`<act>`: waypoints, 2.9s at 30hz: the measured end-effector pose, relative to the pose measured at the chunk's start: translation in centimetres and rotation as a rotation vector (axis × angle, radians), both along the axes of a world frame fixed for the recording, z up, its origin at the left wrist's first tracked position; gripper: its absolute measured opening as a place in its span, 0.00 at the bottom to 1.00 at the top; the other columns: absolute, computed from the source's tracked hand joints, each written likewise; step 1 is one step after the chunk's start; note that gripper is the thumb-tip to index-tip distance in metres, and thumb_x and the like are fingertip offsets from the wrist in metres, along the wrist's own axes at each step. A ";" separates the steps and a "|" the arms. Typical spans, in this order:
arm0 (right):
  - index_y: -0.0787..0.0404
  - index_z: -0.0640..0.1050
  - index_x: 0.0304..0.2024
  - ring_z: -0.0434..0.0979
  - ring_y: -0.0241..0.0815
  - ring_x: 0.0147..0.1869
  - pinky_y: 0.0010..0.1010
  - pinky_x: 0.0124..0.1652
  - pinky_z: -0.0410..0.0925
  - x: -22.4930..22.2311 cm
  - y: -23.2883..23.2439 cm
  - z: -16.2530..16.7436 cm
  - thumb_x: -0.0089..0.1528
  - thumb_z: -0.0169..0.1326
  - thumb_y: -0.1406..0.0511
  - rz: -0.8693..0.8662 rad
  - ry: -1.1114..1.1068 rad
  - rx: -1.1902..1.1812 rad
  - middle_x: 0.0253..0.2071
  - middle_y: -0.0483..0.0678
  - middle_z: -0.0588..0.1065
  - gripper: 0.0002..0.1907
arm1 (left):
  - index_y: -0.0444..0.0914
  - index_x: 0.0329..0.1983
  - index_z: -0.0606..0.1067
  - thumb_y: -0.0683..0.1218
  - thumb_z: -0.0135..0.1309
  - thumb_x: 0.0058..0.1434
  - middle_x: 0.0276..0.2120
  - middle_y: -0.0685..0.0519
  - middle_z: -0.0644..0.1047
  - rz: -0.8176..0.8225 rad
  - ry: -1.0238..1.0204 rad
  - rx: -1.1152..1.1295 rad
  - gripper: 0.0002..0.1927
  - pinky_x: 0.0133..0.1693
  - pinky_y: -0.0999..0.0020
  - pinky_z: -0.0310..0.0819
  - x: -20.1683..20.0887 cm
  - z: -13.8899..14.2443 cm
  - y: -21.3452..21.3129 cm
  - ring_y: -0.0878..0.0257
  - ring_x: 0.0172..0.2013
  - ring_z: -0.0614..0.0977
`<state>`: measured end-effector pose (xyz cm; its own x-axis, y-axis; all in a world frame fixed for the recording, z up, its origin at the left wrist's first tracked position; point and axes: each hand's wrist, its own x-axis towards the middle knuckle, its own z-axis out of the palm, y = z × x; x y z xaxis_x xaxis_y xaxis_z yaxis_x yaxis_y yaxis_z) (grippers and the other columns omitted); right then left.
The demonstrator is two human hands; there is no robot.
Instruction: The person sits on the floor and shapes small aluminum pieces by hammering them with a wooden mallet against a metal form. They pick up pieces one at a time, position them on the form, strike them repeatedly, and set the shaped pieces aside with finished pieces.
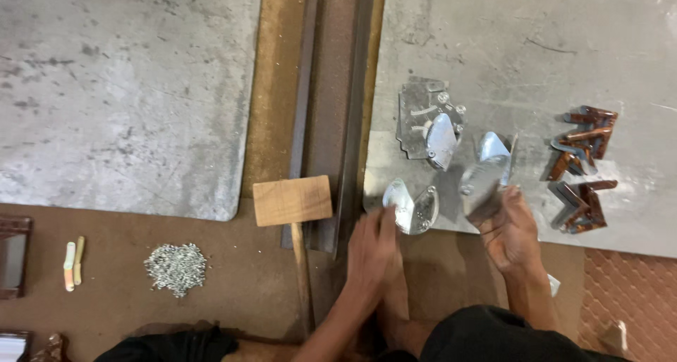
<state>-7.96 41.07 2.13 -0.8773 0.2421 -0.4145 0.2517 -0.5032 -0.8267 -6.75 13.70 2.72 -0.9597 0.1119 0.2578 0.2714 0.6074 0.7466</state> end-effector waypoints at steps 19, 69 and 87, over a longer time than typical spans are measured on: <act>0.67 0.64 0.64 0.81 0.41 0.43 0.36 0.39 0.78 -8.5 -18.5 0.0 0.55 0.62 0.73 0.519 -0.113 0.188 0.42 0.53 0.78 0.36 | 0.34 0.41 0.75 0.51 0.65 0.52 0.29 0.41 0.84 0.691 -0.614 0.051 0.20 0.34 0.63 0.81 12.7 3.4 -14.8 0.57 0.30 0.88; 0.65 0.71 0.56 0.79 0.37 0.39 0.31 0.37 0.71 -11.5 -17.8 3.6 0.58 0.64 0.72 0.845 -0.047 0.539 0.35 0.50 0.79 0.25 | 0.32 0.45 0.72 0.49 0.65 0.55 0.28 0.36 0.82 0.798 -0.493 0.146 0.22 0.32 0.55 0.79 11.1 6.7 -15.5 0.41 0.32 0.87; 0.65 0.78 0.41 0.66 0.33 0.33 0.28 0.33 0.64 -12.3 -17.4 0.8 0.60 0.65 0.66 0.982 0.021 0.520 0.29 0.43 0.70 0.12 | 0.32 0.56 0.66 0.50 0.58 0.61 0.38 0.27 0.79 0.677 -0.472 0.026 0.25 0.38 0.45 0.76 7.5 4.5 -12.5 0.29 0.41 0.81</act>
<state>-20.23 23.68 2.94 -0.7887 -0.4218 -0.4472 0.3344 0.3160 -0.8879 0.77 1.18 7.25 -0.8253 -0.5299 -0.1951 -0.4931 0.5081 0.7062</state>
